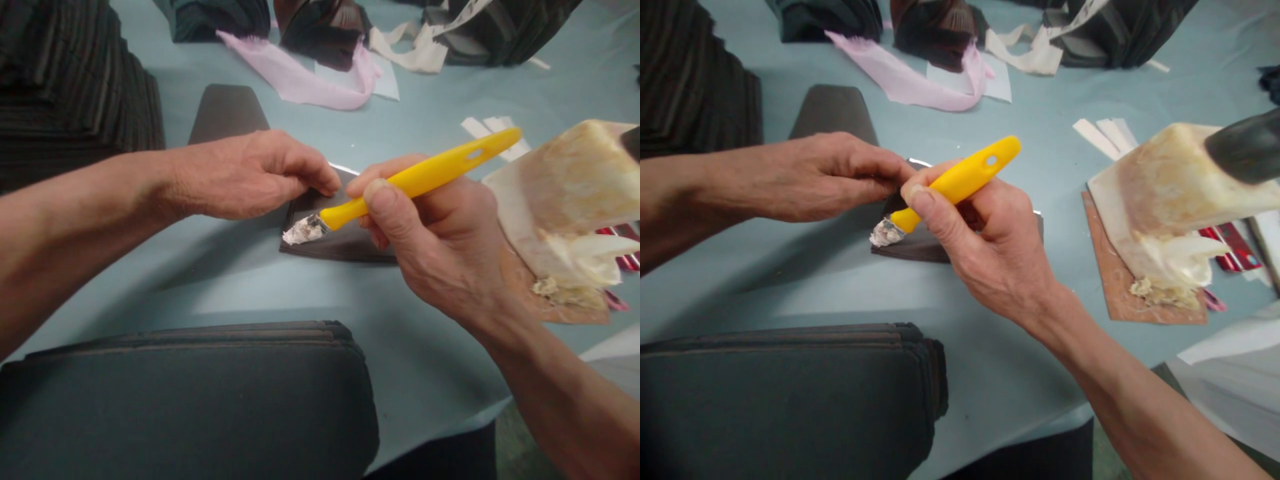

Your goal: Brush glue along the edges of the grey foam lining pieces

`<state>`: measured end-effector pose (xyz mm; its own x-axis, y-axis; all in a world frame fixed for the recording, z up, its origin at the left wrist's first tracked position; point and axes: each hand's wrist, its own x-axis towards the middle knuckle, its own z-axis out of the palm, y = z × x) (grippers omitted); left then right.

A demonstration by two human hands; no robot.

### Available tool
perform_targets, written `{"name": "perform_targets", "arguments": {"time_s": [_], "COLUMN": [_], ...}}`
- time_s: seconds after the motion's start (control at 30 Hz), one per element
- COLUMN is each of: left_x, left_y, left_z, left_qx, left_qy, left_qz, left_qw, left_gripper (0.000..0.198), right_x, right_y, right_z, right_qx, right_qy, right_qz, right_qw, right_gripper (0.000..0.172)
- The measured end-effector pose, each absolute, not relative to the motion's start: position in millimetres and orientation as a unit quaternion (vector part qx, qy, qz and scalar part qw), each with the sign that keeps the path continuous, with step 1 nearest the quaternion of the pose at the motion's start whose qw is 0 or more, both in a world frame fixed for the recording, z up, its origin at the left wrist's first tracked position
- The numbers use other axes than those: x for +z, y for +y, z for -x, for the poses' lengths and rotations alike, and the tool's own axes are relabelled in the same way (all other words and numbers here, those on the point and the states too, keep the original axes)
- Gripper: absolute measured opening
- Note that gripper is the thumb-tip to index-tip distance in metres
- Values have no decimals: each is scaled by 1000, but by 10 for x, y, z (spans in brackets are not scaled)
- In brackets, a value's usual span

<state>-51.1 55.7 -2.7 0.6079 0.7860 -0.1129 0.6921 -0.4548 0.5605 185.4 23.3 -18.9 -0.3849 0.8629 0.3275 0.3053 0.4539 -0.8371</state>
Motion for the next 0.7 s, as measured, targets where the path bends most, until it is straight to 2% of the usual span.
{"name": "perform_targets", "arguments": {"time_s": [0.13, 0.3, 0.47, 0.7], "left_x": [-9, -11, -55, -96], "left_y": [544, 572, 578, 628], "left_z": [495, 485, 499, 570], "left_qx": [68, 57, 65, 46], "left_qy": [458, 471, 477, 526], "left_qz": [-842, -840, -846, -824], "left_qw": [277, 264, 230, 204], "left_gripper": [68, 70, 74, 86], "right_x": [-175, -139, -89, -92], "right_y": [243, 250, 261, 265], "right_z": [-1900, -2020, -2183, -2461], "right_qx": [356, 325, 315, 297], "right_qy": [-757, -772, -780, -783], "right_qz": [383, 384, 391, 416], "right_qw": [392, 389, 374, 355], "right_gripper": [46, 44, 54, 56]}}
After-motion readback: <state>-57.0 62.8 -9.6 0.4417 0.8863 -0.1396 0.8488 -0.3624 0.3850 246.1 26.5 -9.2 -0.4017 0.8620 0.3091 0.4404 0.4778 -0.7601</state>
